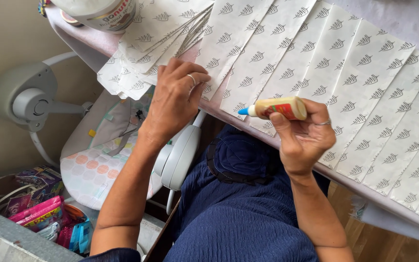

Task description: The person applies glue to several pieces of patterned paper by hand and then stacks them together.

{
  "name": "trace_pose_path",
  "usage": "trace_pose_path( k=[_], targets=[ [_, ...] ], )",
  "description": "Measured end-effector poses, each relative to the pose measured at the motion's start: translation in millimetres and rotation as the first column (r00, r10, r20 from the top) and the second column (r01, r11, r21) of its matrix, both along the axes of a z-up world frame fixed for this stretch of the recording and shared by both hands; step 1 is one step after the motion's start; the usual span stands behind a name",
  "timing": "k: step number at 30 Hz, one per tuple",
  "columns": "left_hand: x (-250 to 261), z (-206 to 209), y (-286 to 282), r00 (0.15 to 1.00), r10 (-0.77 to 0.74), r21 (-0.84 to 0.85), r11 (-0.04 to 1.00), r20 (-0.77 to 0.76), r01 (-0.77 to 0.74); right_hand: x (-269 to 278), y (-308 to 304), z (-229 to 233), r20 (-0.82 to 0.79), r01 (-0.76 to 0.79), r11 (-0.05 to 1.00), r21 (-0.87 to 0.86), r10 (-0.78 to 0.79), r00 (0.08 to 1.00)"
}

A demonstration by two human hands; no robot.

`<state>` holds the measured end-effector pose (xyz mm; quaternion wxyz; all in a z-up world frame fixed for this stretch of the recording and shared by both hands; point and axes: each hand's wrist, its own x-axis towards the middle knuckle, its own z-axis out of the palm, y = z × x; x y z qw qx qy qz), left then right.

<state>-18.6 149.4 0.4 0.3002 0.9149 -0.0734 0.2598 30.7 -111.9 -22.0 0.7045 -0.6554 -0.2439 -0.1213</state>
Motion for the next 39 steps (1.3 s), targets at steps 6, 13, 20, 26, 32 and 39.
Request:
trace_pose_path(
  k=[6, 13, 20, 26, 32, 39],
  targets=[
    [-2.4, 2.1, 12.4, 0.991, 0.033, -0.098, 0.994, -0.126, -0.046, -0.6, 64.6, 29.1, 0.038, -0.087, 0.992, 0.087, 0.084, 0.996],
    [-9.8, 12.1, 18.8, 0.979, -0.071, -0.259, 0.966, -0.192, 0.019, -2.7, 93.9, 32.3, 0.031, -0.142, 0.989, -0.042, 0.143, 0.989],
    [-11.0, 14.4, 22.6, 0.971, -0.125, -0.308, 0.950, -0.204, 0.057, 12.1, 116.5, 24.3, 0.090, -0.183, 0.981, -0.065, 0.189, 0.978],
    [-9.7, 18.3, 23.5, 0.971, -0.130, -0.353, 0.934, -0.203, 0.051, -0.6, 97.4, 44.6, -0.012, -0.220, 0.975, -0.022, 0.220, 0.975],
    [-6.7, 8.0, 20.0, 0.974, -0.068, -0.339, 0.941, -0.215, -0.009, 11.0, 72.5, 16.8, 0.040, -0.135, 0.990, -0.032, 0.136, 0.990],
    [-2.9, 2.3, 18.3, 0.978, -0.035, -0.338, 0.940, -0.205, -0.037, 2.5, 98.0, 26.7, 0.026, -0.156, 0.986, -0.049, 0.158, 0.987]
  ],
)
